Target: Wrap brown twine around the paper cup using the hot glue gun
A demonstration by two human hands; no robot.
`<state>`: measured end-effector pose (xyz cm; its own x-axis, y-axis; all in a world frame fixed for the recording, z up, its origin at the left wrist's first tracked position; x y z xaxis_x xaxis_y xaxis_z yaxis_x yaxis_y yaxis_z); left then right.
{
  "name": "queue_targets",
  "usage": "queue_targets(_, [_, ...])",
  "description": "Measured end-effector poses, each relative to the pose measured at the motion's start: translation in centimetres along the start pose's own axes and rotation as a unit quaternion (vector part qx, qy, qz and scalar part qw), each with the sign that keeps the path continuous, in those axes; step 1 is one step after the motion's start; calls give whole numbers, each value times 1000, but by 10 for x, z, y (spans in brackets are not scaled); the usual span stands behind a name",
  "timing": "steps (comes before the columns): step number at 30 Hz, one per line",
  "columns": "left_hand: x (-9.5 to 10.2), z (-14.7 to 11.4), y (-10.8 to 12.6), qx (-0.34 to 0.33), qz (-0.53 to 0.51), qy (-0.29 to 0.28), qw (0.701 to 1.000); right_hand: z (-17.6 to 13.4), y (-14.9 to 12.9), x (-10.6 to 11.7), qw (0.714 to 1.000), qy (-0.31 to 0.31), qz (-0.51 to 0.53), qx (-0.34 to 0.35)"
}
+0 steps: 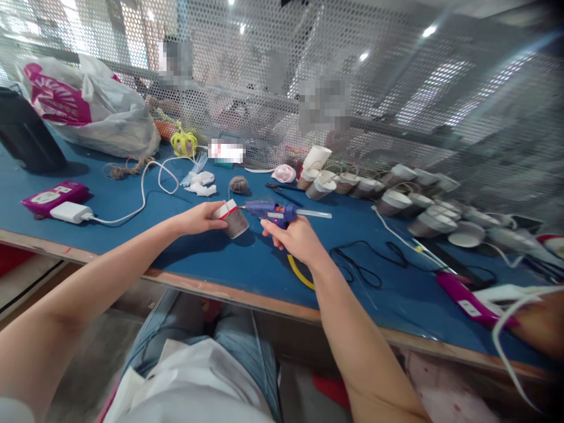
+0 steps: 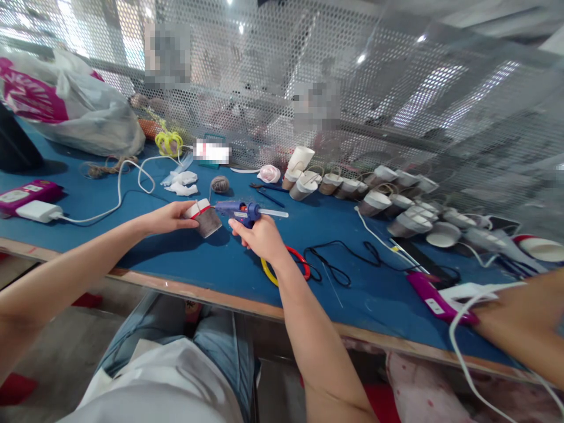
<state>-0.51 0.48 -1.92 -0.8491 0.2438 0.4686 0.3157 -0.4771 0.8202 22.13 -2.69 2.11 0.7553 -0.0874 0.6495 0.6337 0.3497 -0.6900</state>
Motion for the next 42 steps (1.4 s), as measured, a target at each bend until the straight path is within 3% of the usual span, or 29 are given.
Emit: queue_targets(42, [1, 0, 2, -8, 0, -6, 1000, -5, -8, -1, 1000, -25, 4, 11])
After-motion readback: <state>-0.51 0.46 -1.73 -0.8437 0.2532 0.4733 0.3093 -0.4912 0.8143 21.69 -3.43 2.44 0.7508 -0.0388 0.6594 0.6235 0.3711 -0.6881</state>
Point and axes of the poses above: each hand's wrist, its own z-axis towards the middle knuckle, its own x-axis out of the back of the hand, y = z × x, the point moved 1 cm from there along z, towards the middle knuckle, and after that the axes turned 11 degrees about y, right-handed, at the moved point
